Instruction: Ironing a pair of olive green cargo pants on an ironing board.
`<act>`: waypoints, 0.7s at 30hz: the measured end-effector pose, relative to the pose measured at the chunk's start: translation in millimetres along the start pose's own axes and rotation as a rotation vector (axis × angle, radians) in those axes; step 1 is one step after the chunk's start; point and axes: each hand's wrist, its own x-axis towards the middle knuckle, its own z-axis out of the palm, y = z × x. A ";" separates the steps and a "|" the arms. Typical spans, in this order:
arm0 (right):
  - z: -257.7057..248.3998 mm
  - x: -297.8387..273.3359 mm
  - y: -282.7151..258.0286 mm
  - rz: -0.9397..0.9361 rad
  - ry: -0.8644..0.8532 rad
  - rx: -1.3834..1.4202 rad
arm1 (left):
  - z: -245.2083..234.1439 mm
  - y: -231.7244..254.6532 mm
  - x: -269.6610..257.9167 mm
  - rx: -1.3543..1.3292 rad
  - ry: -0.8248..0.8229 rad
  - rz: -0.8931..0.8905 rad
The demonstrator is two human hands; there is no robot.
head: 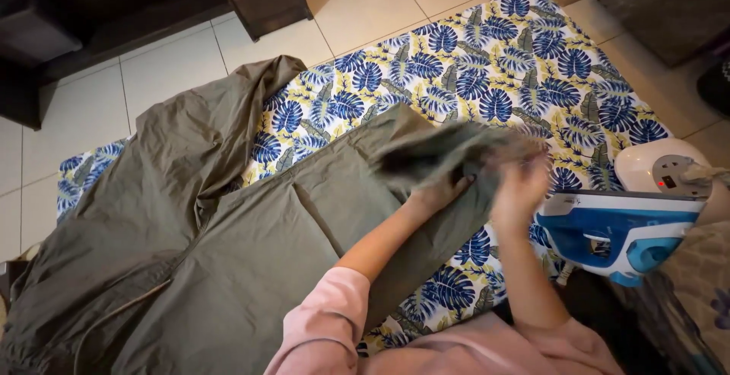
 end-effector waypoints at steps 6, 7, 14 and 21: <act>13.0 0.6 -0.2 -0.178 0.057 -0.204 | 17.9 -12.7 28.2 0.196 0.002 0.036; 13.1 -13.7 20.9 -0.109 -0.118 -0.389 | 23.5 -19.7 36.6 0.177 -0.134 0.018; 4.2 -50.2 95.1 0.015 -0.539 -1.216 | 52.1 -109.2 84.4 0.206 0.017 -0.010; -17.2 -60.0 56.5 0.017 -0.471 -1.149 | -3.0 -96.1 50.6 0.315 0.084 0.036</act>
